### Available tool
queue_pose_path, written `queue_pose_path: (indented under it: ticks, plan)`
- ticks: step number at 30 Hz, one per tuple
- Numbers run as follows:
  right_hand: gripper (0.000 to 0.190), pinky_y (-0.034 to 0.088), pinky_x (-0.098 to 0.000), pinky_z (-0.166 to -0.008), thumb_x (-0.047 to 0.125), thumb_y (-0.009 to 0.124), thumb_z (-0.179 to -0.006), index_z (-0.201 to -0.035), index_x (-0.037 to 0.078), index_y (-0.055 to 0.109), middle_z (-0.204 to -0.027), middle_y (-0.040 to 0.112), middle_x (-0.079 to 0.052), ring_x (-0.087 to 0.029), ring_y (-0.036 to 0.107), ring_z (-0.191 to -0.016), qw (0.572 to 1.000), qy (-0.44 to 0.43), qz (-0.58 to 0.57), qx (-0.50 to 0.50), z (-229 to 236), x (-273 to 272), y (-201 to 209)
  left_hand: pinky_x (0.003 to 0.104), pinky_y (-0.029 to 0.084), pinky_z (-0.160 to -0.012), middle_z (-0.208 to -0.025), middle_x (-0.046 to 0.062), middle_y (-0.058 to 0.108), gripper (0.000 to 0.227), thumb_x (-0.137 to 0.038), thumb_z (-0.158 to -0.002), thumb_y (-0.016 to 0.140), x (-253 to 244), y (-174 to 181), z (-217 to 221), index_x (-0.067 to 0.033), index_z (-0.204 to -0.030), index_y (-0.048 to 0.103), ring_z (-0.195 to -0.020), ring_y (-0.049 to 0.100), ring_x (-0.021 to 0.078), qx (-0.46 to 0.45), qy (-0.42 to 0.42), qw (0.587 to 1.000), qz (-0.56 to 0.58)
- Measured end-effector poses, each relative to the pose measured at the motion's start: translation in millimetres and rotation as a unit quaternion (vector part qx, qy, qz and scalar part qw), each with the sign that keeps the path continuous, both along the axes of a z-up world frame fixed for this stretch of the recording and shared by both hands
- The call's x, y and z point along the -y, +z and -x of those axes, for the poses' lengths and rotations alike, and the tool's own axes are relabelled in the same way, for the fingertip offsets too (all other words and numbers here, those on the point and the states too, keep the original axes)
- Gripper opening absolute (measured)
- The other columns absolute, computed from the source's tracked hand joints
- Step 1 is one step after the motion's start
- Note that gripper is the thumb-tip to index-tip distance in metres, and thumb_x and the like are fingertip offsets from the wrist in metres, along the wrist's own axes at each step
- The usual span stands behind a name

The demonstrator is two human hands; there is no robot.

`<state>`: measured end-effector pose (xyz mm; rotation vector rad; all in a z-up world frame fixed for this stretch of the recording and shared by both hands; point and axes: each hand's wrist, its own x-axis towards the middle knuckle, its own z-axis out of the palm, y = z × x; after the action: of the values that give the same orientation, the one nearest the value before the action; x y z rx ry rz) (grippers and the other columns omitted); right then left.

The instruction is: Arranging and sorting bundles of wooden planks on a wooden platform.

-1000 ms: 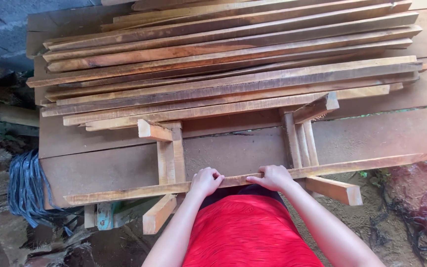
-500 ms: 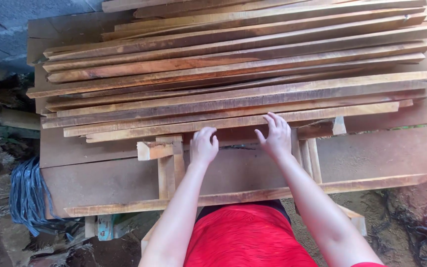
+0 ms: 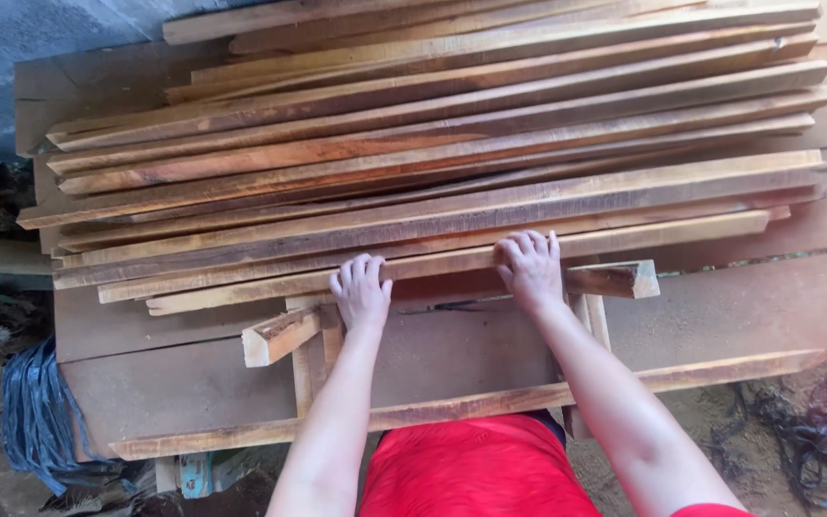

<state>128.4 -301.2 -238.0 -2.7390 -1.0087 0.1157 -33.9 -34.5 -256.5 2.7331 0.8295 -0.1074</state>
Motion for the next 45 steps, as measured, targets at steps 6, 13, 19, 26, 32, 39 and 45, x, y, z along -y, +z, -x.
queue_pose_path:
  ticks: [6,13,19,26,32,39,45]
  plan:
    - [0.037,0.018,-0.0630,-0.128,0.018,0.083,-0.083,-0.116,0.021,0.067,-0.123,0.065,0.000,-0.024,0.056,-0.132,0.991,-0.035,-0.116,0.048,-15.2,-7.6,66.1,0.050,0.027,-0.111,-0.125,0.001,0.058,0.047,-0.025,-0.075,0.089,-4.5,60.5,-7.9,-0.0213,-0.116,0.066,-0.129,0.048,0.0249,0.191,0.009,0.981,-0.027]
    - [0.041,0.014,-0.0620,-0.129,0.015,0.087,-0.081,-0.118,0.018,0.068,-0.126,0.066,-0.001,-0.025,0.056,-0.133,0.970,-0.061,-0.226,0.062,11.6,4.8,205.5,0.048,0.028,-0.105,-0.117,-0.004,0.060,0.047,-0.020,-0.073,0.092,10.1,223.8,22.9,-0.0242,-0.114,0.070,-0.123,0.053,0.0208,0.323,-0.022,0.944,-0.063]
    - [0.042,0.017,-0.0538,-0.129,0.014,0.084,-0.082,-0.120,0.020,0.070,-0.127,0.066,0.000,-0.023,0.057,-0.133,0.967,-0.023,-0.243,0.077,65.6,49.2,231.5,0.047,0.027,-0.105,-0.115,-0.005,0.063,0.045,-0.020,-0.070,0.090,56.2,254.8,87.2,-0.0238,-0.111,0.073,-0.119,0.053,0.0191,0.284,0.014,0.959,-0.018]
    - [0.049,0.018,-0.0596,-0.124,0.016,0.085,-0.069,-0.116,0.019,0.070,-0.123,0.066,-0.001,-0.026,0.054,-0.131,0.991,-0.045,-0.125,0.000,124.0,72.4,163.0,0.050,0.024,-0.111,-0.117,-0.001,0.061,0.042,-0.021,-0.071,0.086,91.6,161.6,136.1,-0.0198,-0.110,0.070,-0.125,0.052,0.0212,0.171,0.068,0.979,0.083]
    - [0.046,0.024,-0.0623,-0.122,0.014,0.086,-0.069,-0.112,0.018,0.069,-0.125,0.065,-0.003,-0.032,0.047,-0.137,0.990,-0.101,-0.077,-0.055,125.3,62.8,62.6,0.053,0.026,-0.113,-0.119,0.001,0.060,0.040,-0.020,-0.073,0.085,88.5,74.2,126.0,-0.0197,-0.110,0.069,-0.128,0.051,0.0216,0.124,0.085,0.984,0.094]
    - [0.043,0.036,-0.0502,-0.118,0.010,0.083,-0.074,-0.115,0.015,0.070,-0.127,0.064,-0.004,-0.039,0.043,-0.139,0.987,-0.113,-0.098,-0.059,103.9,40.4,9.5,0.056,0.026,-0.116,-0.128,0.002,0.060,0.043,-0.022,-0.077,0.082,70.9,36.3,97.1,-0.0188,-0.117,0.066,-0.137,0.045,0.0271,0.083,0.057,0.993,0.057]
    - [0.042,0.026,-0.0657,-0.113,0.021,0.084,-0.074,-0.114,0.016,0.071,-0.137,0.059,-0.010,-0.045,0.034,-0.141,0.996,-0.025,-0.072,-0.043,114.9,23.2,22.0,0.058,0.025,-0.115,-0.138,0.009,0.056,0.050,-0.026,-0.082,0.077,75.6,22.4,103.1,-0.0131,-0.129,0.062,-0.139,0.038,0.0345,0.157,0.049,0.986,0.031]
